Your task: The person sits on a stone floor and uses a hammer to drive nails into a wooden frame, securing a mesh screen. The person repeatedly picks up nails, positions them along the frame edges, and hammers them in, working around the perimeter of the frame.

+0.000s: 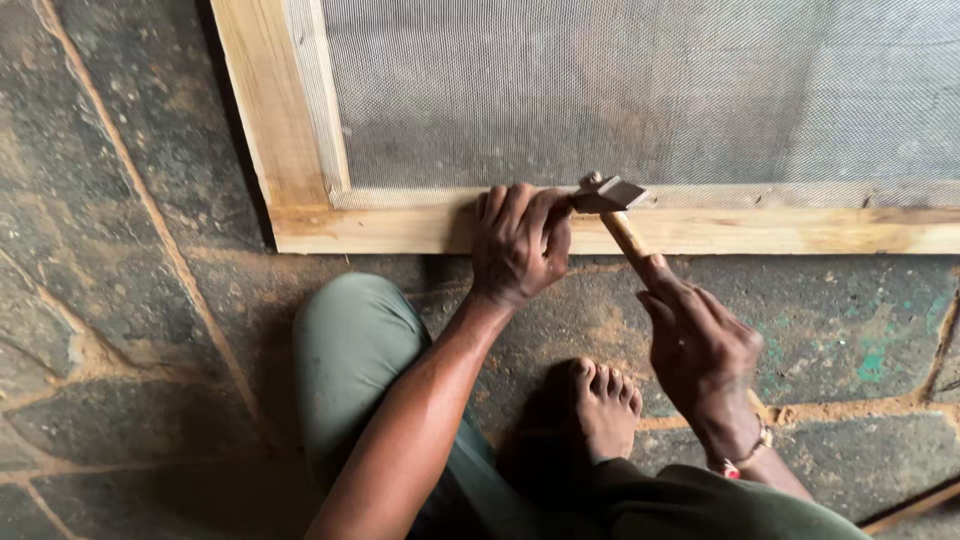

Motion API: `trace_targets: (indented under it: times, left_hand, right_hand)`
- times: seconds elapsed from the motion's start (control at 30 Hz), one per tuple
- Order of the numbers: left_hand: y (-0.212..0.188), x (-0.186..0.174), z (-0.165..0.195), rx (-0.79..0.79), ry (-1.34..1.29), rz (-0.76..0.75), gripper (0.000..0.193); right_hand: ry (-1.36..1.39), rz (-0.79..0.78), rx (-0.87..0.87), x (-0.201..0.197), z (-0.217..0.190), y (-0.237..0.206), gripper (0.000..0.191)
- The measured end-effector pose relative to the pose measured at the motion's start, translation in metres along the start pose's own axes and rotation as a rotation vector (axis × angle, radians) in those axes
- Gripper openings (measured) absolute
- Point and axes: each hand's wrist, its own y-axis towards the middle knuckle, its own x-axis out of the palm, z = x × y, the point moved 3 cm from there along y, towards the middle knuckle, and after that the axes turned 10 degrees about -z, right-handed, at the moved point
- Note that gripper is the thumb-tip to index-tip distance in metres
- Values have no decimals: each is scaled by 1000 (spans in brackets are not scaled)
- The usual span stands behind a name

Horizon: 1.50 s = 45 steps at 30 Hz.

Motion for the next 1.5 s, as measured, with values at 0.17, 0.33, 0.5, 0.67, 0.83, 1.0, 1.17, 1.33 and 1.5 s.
trace_targets:
  times: [0.17, 0.33, 0.5, 0.67, 0.83, 1.0, 1.17, 1.33, 1.5]
  left_hand:
    - [2, -3, 5, -7, -4, 20, 17]
    - [12, -23, -2, -22, 17, 109, 23]
    - [27, -36, -37, -221, 314, 234, 51]
    - [28, -31, -44, -254, 245, 116, 60]
    - [27, -32, -46, -254, 256, 127, 61]
    - [26, -33, -47, -235, 254, 120, 61]
    - [25, -34, -46, -230, 237, 103, 61]
    - [25, -36, -46, -213, 252, 125, 61]
    - [24, -38, -46, -215, 232, 100, 60]
  right_hand:
    - [89, 72, 121, -5, 7, -3, 28]
    - [103, 101, 88, -4, 3, -5, 34]
    - [112, 94, 168, -8, 2, -2, 38]
    - [108, 191, 95, -14, -8, -4, 35]
    - [150, 136, 36, -5, -11, -2, 17]
    - [73, 218, 98, -8, -10, -8, 26]
    - [119, 13, 106, -5, -15, -5, 25]
    - [52, 138, 72, -6, -19, 0, 29]
    - [233, 124, 70, -4, -21, -1, 29]
